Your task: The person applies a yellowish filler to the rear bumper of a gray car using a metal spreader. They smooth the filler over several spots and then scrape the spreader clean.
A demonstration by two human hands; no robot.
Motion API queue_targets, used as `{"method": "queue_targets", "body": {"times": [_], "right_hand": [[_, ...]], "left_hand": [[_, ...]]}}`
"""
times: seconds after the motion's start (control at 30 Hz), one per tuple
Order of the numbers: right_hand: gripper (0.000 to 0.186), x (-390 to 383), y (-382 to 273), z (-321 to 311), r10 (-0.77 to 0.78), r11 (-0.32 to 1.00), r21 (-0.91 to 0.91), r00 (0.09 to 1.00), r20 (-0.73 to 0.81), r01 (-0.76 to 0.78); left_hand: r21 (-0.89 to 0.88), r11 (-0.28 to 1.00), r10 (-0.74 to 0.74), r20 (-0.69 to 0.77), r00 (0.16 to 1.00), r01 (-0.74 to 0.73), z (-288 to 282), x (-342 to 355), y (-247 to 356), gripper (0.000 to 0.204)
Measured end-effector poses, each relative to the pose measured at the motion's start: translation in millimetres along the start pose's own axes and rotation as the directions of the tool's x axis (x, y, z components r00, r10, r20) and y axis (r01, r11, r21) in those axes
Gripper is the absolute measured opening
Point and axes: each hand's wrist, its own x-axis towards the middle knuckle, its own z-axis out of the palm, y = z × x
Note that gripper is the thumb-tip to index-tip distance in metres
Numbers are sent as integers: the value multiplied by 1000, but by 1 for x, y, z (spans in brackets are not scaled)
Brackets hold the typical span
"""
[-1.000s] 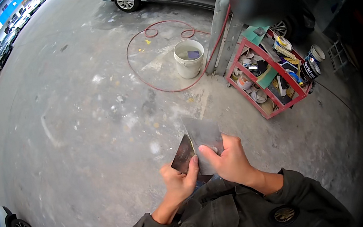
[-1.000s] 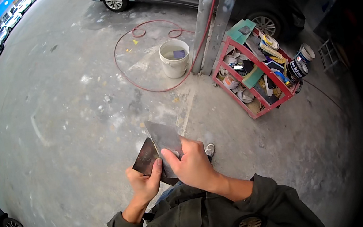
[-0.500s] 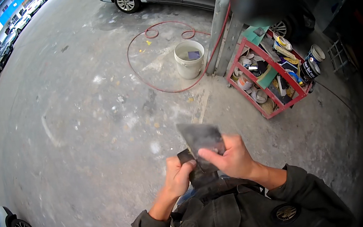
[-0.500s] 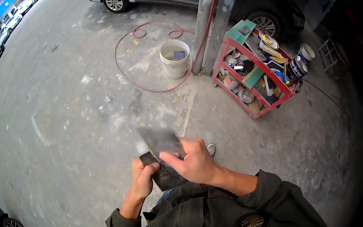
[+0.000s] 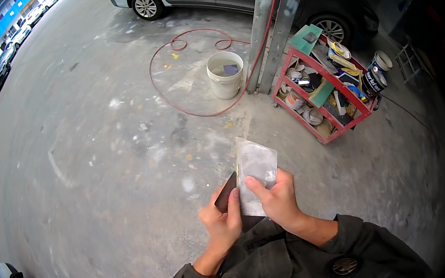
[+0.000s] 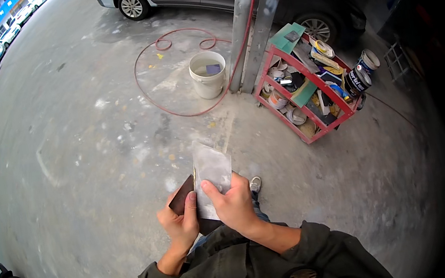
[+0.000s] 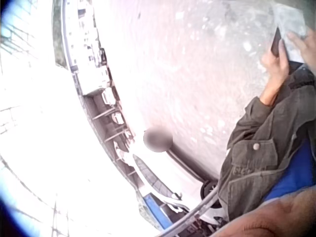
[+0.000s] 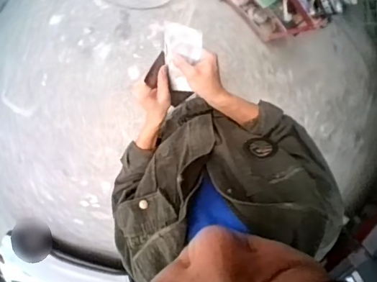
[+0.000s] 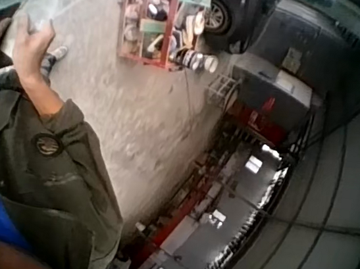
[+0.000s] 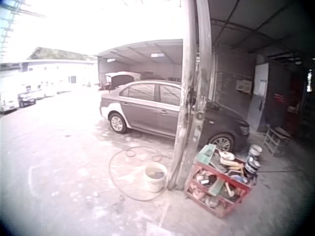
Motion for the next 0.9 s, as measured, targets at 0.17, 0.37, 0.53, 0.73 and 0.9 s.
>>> {"method": "queue_targets", "body": {"times": [0.17, 0.37, 0.53, 0.73, 0.9], "right_hand": [[18, 2, -1, -8, -68, 989, -117, 988, 141, 85], [20, 28, -1, -12, -53, 972, -197, 940, 338, 125], [18, 64, -5, -22, 15, 981, 193, 994, -107, 6], [16, 45, 17, -11, 45, 996, 72, 999, -17, -43], [22, 6, 38, 5, -298, 923, -233, 952, 64, 305]], "left_hand": [[54, 990, -142, 383, 913, 131, -20, 6, -5, 15], [-175, 932, -164, 580, 798, 319, -20, 11, -36, 18], [-385, 760, -392, 372, 841, 524, -17, 11, -25, 21], [-575, 619, -559, 155, 814, 535, -5, 15, -37, 22], [-503, 735, -533, -16, 846, 454, -3, 17, -39, 21]]}}
